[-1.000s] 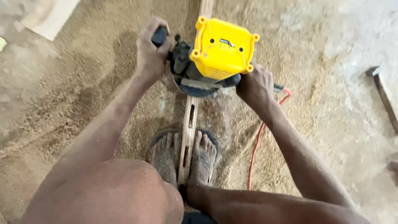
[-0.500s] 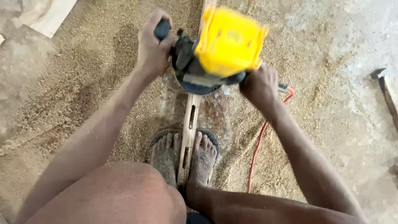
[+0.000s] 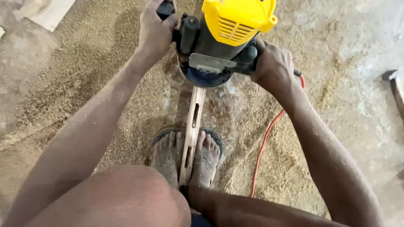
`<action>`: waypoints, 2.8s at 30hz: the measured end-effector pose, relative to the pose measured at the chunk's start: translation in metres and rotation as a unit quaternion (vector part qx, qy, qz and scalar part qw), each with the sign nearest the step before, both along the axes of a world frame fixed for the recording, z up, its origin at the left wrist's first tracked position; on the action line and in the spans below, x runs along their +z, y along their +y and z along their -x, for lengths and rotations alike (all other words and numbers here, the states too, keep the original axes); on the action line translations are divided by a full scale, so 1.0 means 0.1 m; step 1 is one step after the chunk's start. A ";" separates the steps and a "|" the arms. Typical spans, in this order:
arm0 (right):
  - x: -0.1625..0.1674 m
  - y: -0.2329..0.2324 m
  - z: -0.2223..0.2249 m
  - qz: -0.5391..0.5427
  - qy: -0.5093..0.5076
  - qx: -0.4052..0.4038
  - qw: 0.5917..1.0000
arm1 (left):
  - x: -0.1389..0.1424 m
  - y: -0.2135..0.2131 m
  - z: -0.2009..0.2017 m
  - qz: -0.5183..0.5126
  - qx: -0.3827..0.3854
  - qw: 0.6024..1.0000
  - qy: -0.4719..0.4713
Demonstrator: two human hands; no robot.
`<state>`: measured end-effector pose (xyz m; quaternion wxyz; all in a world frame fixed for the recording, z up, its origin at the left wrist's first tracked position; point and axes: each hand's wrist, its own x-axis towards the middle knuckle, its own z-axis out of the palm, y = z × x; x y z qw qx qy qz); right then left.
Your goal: The person kneels on the workshop floor holding a yellow electric router with both hands and guides it along a long wooden slat, cutting a series of slots into it. They work the router progressively along the strip, briefly handle the power cord, lift the router to reposition it, and resume routing along the slat.
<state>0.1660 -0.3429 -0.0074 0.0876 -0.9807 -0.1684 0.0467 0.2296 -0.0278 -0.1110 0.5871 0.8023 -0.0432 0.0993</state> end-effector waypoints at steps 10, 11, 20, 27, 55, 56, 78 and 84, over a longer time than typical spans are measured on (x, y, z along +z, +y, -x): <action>-0.26 -0.01 0.30 0.041 0.011 -0.035 0.998 | 0.18 0.00 0.40 0.004 -0.031 0.999 0.040; -0.27 -0.01 0.35 0.032 -0.024 -0.003 0.999 | 0.19 0.00 0.45 0.004 -0.035 0.999 0.012; -0.25 0.08 0.83 0.073 -0.001 -0.015 0.997 | 0.46 0.05 0.99 -0.016 -0.023 0.997 0.065; -0.35 0.07 0.79 0.020 0.019 -0.052 0.998 | 0.34 0.07 0.91 -0.003 -0.033 0.998 0.051; 0.35 -0.13 -0.81 -0.012 0.048 -0.030 0.998 | 0.93 -0.24 -0.65 0.004 -0.024 0.995 0.095; 0.34 -0.12 -0.83 -0.022 0.043 -0.025 0.999 | 0.94 -0.23 -0.66 0.002 -0.021 0.995 0.094; 0.09 -0.16 -0.87 -0.030 0.051 -0.007 0.998 | 0.66 -0.23 -0.65 0.003 -0.022 0.991 0.132; 0.11 -0.16 -0.92 0.000 0.080 -0.028 0.996 | 0.63 -0.19 -0.67 -0.009 -0.022 0.992 0.123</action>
